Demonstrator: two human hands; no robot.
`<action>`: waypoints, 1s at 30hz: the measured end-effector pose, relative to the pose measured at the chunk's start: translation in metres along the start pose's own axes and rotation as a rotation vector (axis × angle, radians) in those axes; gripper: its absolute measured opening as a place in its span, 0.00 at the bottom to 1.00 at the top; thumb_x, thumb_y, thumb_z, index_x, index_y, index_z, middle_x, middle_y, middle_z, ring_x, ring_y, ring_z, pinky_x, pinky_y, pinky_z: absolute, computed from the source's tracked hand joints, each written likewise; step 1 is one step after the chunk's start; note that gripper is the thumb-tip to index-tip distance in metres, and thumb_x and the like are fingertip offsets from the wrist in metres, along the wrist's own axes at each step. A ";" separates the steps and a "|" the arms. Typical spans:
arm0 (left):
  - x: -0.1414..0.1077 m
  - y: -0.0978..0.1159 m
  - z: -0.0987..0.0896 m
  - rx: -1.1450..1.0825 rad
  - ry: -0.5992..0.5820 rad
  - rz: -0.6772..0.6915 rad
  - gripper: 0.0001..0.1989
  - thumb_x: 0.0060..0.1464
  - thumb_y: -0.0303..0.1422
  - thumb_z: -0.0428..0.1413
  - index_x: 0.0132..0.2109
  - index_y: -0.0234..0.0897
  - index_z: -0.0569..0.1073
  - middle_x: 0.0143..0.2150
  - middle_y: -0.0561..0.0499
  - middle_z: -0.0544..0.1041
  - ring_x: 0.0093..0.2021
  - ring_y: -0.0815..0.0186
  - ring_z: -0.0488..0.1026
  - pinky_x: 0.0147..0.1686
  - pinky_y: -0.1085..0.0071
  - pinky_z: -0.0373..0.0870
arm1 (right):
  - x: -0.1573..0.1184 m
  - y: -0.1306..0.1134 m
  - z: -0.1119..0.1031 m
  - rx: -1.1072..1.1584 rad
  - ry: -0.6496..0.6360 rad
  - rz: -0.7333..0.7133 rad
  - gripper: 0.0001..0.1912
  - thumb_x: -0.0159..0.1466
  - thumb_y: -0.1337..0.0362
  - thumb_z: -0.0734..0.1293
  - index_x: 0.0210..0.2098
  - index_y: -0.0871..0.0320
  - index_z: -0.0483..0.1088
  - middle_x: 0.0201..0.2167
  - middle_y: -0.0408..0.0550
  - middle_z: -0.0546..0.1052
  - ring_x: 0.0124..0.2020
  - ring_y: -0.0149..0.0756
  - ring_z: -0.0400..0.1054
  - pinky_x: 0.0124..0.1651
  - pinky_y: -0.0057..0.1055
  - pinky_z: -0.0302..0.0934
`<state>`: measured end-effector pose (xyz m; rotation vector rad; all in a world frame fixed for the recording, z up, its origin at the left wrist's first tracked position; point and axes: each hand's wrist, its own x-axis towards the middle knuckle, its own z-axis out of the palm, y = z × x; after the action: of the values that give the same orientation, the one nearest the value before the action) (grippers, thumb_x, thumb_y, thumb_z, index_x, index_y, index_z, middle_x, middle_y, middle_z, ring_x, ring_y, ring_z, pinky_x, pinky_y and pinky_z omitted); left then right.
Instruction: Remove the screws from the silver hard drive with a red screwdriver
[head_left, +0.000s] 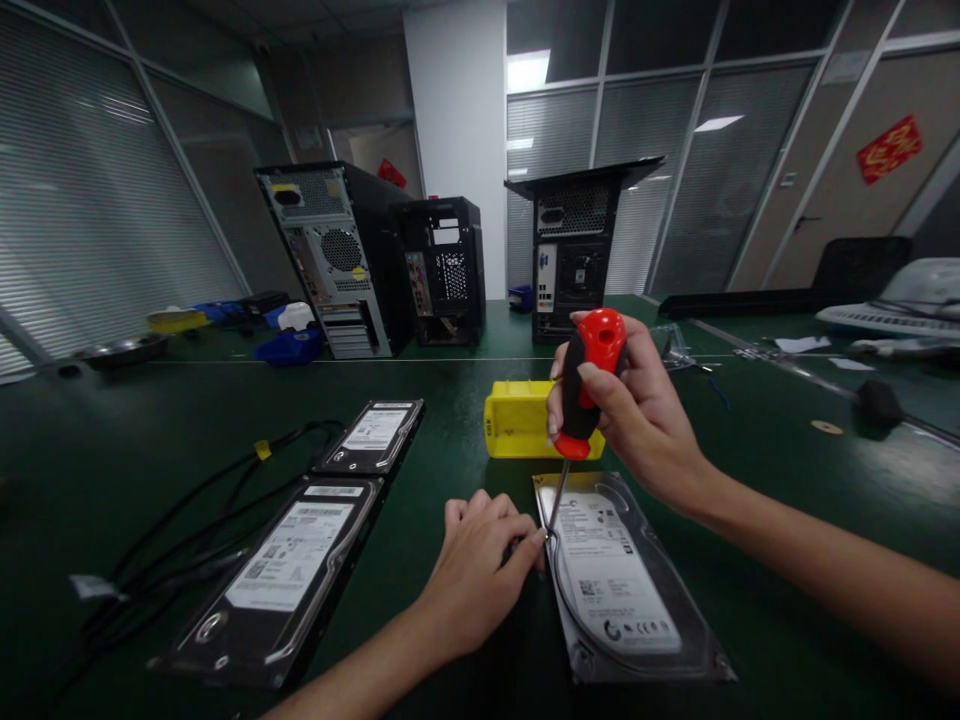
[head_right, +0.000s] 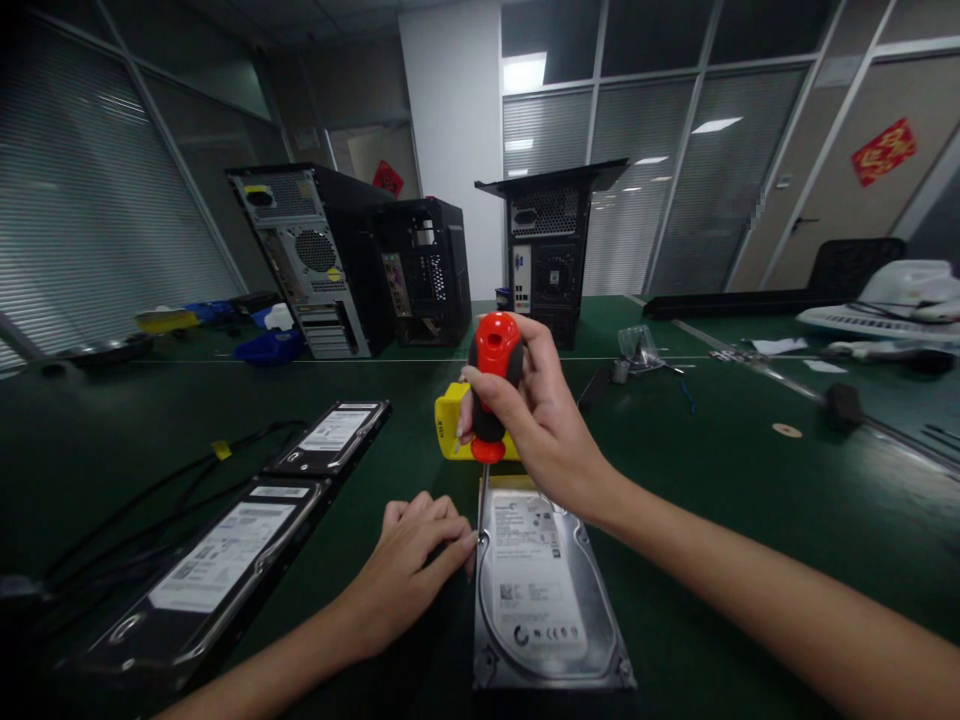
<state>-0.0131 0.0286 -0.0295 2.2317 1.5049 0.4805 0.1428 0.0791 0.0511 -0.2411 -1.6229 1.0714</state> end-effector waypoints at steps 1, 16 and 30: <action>0.000 0.000 0.000 -0.001 0.001 0.001 0.18 0.63 0.38 0.44 0.30 0.39 0.71 0.34 0.55 0.69 0.41 0.64 0.62 0.41 0.62 0.50 | 0.000 0.000 0.001 0.002 0.008 0.000 0.12 0.65 0.64 0.61 0.47 0.49 0.55 0.25 0.37 0.67 0.24 0.28 0.68 0.29 0.30 0.68; 0.001 0.002 -0.001 0.014 -0.014 -0.014 0.17 0.63 0.38 0.44 0.30 0.38 0.71 0.34 0.55 0.69 0.41 0.64 0.62 0.42 0.62 0.51 | 0.012 0.003 0.015 0.031 0.081 0.149 0.19 0.61 0.58 0.65 0.50 0.48 0.59 0.25 0.38 0.64 0.20 0.24 0.60 0.20 0.23 0.58; 0.000 0.001 -0.001 -0.003 0.003 -0.008 0.17 0.63 0.38 0.44 0.29 0.38 0.70 0.33 0.55 0.68 0.41 0.64 0.62 0.42 0.62 0.51 | 0.018 -0.001 0.030 0.029 0.102 0.154 0.18 0.57 0.61 0.68 0.38 0.52 0.53 0.24 0.34 0.65 0.14 0.20 0.59 0.15 0.21 0.56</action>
<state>-0.0131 0.0283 -0.0278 2.2229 1.5134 0.4840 0.1109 0.0754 0.0651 -0.4002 -1.5154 1.1799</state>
